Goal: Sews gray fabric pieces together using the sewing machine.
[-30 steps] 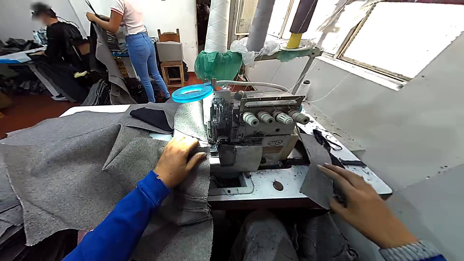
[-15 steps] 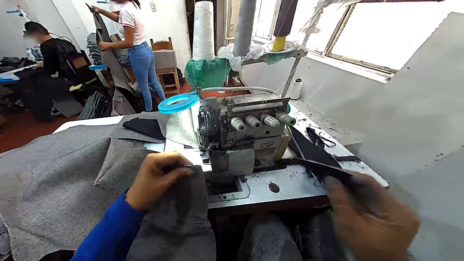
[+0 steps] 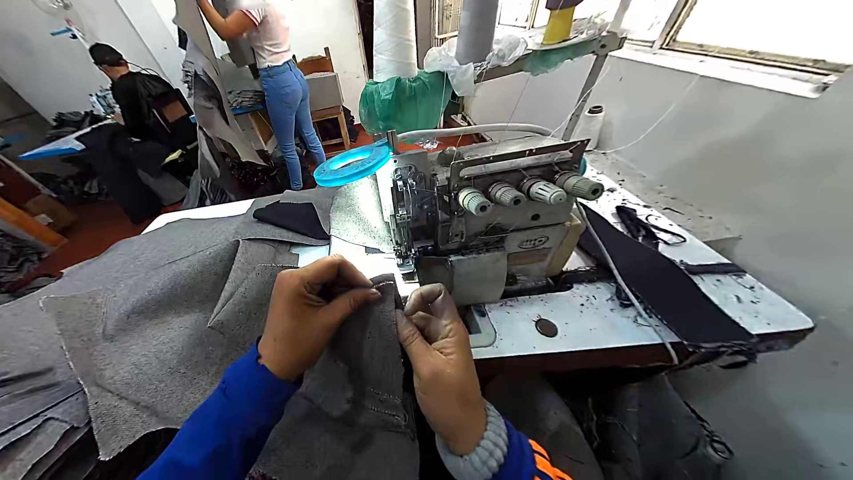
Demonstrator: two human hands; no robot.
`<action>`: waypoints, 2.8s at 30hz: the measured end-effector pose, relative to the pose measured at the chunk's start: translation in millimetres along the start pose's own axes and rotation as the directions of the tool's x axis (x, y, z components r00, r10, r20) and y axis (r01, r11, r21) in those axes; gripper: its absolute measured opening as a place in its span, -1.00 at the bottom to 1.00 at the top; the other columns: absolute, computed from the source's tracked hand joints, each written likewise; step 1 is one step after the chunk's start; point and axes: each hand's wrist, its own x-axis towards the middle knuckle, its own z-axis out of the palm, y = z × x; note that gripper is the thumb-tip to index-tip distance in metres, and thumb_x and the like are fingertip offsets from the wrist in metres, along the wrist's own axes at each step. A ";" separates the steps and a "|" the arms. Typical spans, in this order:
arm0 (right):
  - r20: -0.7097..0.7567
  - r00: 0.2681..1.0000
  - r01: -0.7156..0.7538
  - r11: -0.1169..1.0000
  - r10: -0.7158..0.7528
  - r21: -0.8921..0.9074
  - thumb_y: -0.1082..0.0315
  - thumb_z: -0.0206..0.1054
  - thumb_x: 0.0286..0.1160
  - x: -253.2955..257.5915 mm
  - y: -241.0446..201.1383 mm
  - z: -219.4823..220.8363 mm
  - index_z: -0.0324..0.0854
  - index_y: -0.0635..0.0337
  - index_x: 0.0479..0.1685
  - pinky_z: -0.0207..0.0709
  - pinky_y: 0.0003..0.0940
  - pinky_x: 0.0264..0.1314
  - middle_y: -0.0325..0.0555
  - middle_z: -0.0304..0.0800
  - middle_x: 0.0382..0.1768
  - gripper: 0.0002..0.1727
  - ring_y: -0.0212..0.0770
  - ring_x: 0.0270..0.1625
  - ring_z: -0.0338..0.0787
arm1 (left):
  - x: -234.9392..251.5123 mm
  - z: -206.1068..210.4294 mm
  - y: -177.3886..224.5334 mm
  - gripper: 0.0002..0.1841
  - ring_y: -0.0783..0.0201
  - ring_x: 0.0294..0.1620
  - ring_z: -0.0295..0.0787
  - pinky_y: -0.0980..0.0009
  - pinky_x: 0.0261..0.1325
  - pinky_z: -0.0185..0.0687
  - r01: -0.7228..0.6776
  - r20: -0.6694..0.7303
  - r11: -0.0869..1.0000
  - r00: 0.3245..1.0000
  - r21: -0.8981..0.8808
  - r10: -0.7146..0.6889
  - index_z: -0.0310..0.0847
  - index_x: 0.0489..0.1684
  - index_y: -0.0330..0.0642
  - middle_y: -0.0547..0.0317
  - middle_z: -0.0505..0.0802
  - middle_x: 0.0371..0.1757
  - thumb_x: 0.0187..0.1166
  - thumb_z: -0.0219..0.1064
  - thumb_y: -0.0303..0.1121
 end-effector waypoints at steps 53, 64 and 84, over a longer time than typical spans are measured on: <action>0.178 0.930 0.367 0.783 -0.321 -0.503 0.23 -0.04 0.82 3.9 52.2 -47.9 0.55 0.32 -0.63 0.50 -0.57 -0.55 -0.14 0.61 -0.69 -0.44 -0.44 -0.63 0.58 | -28.4 35.2 -33.8 -0.62 0.12 0.34 0.83 0.25 0.52 0.61 -0.354 0.195 0.771 0.935 0.529 0.295 0.82 0.10 -0.19 0.03 0.94 0.14 0.57 0.05 -0.62; 0.447 0.761 0.484 -0.047 -0.470 -0.874 0.26 0.12 0.57 0.4 80.8 -86.6 0.69 0.21 -0.58 0.66 -0.26 -0.38 -0.09 0.74 -0.64 -0.62 -0.10 -0.51 0.80 | 27.4 13.9 -167.9 -0.43 -0.23 0.81 0.21 -0.06 0.83 0.04 0.587 -0.106 0.672 0.783 0.453 -0.613 0.04 0.80 -0.47 -0.42 0.34 0.75 0.81 0.01 -0.51; 0.482 0.855 0.014 0.919 0.194 -0.394 0.52 0.46 0.32 -43.0 30.6 -54.9 0.48 0.24 0.07 0.68 -0.52 -0.05 -0.31 0.82 -0.29 -0.65 -0.47 -0.19 0.79 | -168.8 44.9 8.6 -0.52 0.11 0.63 0.56 0.00 0.66 0.33 -0.297 0.418 0.686 0.908 0.664 -0.011 0.64 0.48 0.04 0.23 0.75 0.52 0.53 0.38 -0.32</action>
